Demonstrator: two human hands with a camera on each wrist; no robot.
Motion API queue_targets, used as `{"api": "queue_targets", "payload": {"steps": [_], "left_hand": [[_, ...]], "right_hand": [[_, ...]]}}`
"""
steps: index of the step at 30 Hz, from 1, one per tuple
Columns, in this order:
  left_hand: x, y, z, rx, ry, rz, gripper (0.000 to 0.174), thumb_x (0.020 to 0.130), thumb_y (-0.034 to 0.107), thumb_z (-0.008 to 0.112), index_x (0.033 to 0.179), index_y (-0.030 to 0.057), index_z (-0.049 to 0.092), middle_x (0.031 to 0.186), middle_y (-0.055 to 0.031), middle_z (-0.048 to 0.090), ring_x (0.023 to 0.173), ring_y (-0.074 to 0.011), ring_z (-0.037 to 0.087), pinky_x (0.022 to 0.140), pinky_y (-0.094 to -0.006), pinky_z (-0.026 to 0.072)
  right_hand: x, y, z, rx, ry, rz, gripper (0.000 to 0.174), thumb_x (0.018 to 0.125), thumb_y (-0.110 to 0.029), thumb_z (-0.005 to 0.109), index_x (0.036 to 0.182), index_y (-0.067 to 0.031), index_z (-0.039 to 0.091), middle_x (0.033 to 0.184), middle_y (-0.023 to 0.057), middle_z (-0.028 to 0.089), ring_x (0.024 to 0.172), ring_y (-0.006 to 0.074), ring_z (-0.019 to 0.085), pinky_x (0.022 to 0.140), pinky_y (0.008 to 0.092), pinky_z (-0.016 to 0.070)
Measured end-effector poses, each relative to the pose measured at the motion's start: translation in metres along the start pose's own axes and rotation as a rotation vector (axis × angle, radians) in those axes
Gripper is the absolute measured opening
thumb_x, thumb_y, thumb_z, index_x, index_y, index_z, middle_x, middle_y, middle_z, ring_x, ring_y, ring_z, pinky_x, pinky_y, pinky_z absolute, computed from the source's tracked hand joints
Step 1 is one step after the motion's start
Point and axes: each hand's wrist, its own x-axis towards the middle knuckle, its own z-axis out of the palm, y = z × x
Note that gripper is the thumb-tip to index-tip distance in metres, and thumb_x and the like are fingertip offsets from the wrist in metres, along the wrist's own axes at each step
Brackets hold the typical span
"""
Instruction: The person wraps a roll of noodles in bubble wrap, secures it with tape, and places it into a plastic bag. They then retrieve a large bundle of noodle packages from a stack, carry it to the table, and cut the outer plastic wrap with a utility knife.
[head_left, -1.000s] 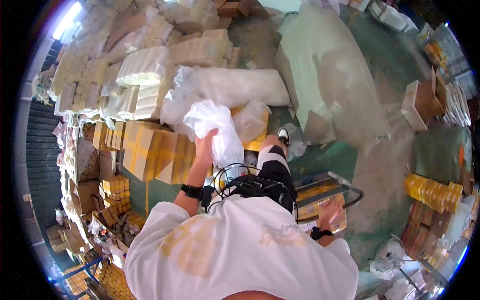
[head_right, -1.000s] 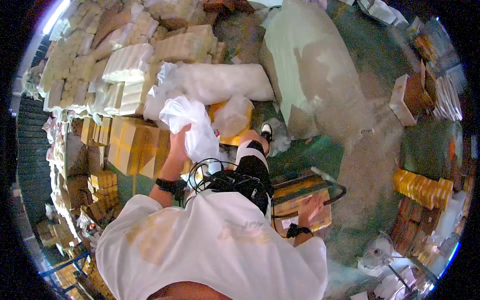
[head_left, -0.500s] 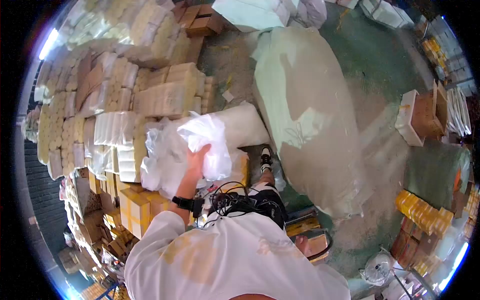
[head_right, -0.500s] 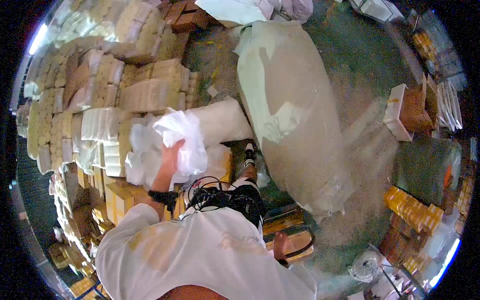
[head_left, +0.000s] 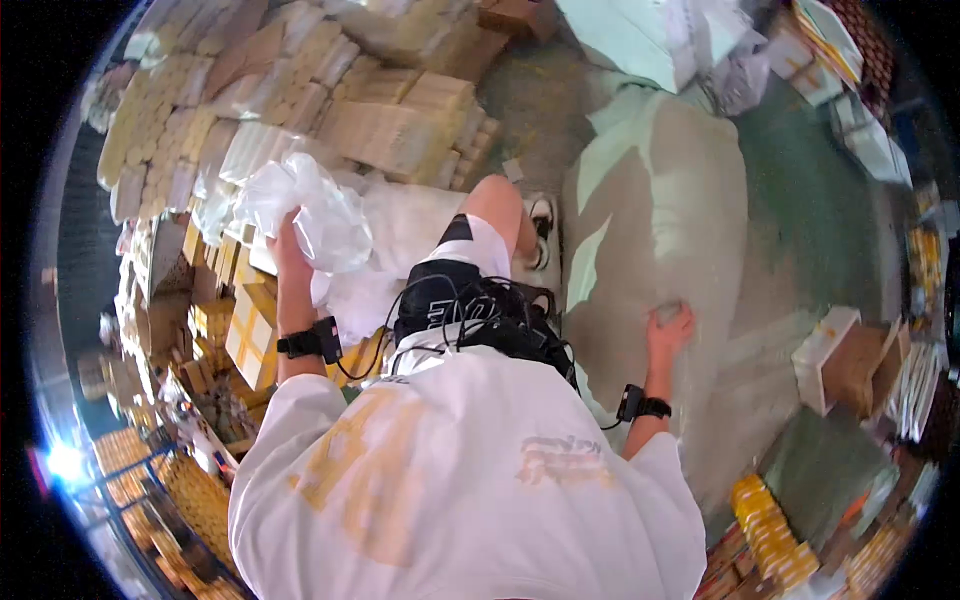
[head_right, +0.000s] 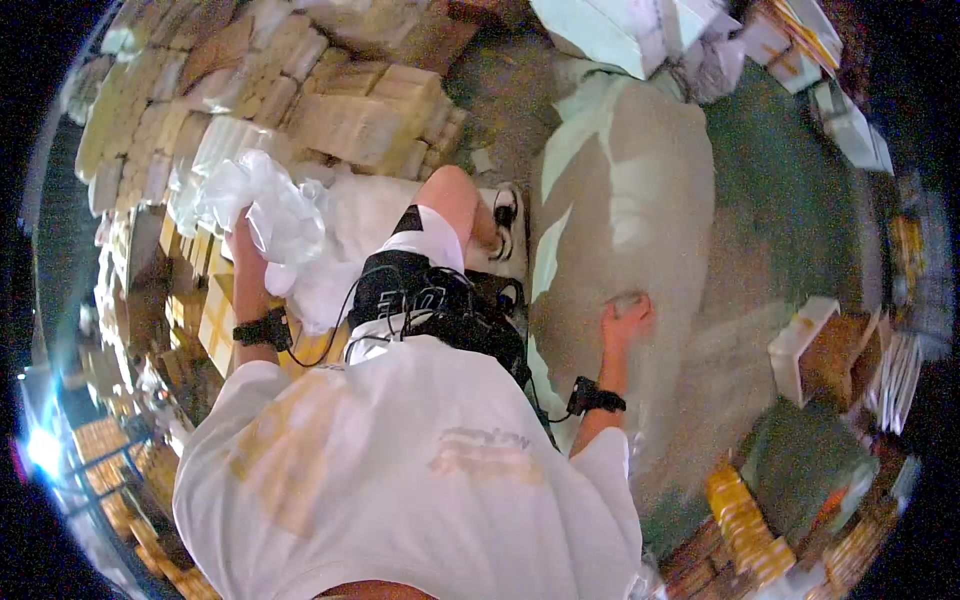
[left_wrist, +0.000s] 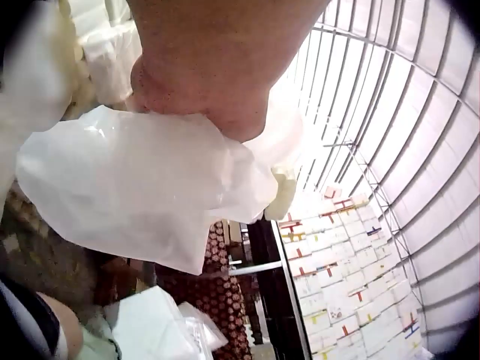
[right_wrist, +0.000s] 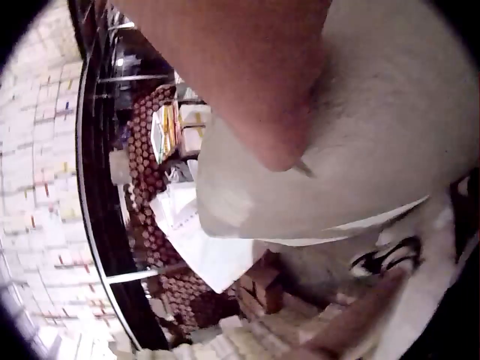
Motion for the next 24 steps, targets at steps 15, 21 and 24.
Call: {"api": "queue_targets", "payload": {"steps": [15,21,24], "left_hand": [[0.143,-0.082,-0.144,0.644,-0.076,-0.054,0.051,0.089,0.039,0.068,0.121,-0.0004,0.066,0.109,-0.0089,0.067,0.096,-0.0197,0.063,0.086,-0.0343,0.0502],[0.298,-0.267,-0.155,0.643,0.15,-0.361,0.082,0.071,0.035,0.083,0.138,-0.0017,0.051,0.117,-0.0135,0.068,0.103,-0.0286,0.065,0.091,-0.0422,0.0518],[0.335,-0.315,-0.154,1.341,0.029,-0.228,0.102,0.066,0.04,0.084,0.145,-0.0063,0.039,0.132,-0.0246,0.06,0.122,-0.0354,0.06,0.104,-0.0417,0.0476]], "right_hand": [[-0.001,-0.031,0.028,-0.364,0.017,0.27,0.08,0.07,-0.037,0.073,0.137,-0.0048,0.046,0.134,0.0189,0.051,0.125,0.0392,0.048,0.102,0.0534,0.0407],[0.043,-0.048,0.07,-0.524,-0.622,0.371,0.066,0.074,-0.037,0.072,0.129,-0.0059,0.051,0.126,0.017,0.055,0.114,0.0364,0.055,0.095,0.0509,0.0447],[0.096,-0.13,0.083,-0.331,-0.963,0.238,0.055,0.078,-0.035,0.071,0.122,-0.0066,0.054,0.121,0.015,0.058,0.109,0.0339,0.057,0.092,0.0491,0.046]]}}
